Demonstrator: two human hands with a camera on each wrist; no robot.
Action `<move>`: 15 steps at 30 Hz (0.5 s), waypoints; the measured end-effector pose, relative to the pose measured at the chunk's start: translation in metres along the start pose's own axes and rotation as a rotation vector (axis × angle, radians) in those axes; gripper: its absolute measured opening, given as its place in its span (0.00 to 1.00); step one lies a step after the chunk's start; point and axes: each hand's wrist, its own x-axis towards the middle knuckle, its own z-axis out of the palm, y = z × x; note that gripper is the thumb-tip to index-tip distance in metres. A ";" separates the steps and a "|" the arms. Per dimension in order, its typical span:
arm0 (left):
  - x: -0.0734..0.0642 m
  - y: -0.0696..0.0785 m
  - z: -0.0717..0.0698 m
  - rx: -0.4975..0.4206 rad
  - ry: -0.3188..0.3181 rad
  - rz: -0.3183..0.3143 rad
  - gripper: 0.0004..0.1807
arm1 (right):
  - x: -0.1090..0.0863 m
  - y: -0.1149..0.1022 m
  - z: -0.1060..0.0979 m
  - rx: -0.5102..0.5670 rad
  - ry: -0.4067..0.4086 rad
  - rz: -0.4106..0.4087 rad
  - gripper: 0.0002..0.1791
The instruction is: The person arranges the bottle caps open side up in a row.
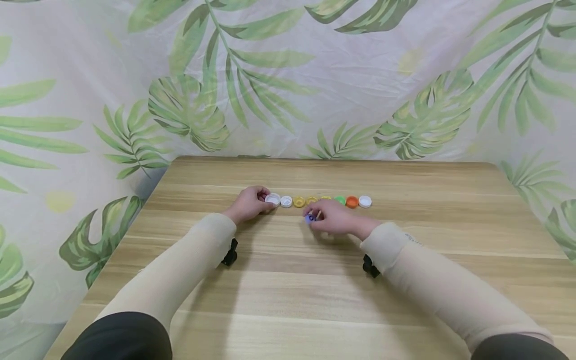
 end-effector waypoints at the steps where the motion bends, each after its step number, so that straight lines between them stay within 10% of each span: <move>1: 0.000 0.000 0.000 0.000 -0.001 0.003 0.23 | 0.000 0.003 -0.004 0.008 0.017 0.012 0.19; 15: -0.001 0.002 0.000 0.022 -0.004 0.001 0.23 | -0.008 0.037 -0.047 0.146 0.178 0.144 0.17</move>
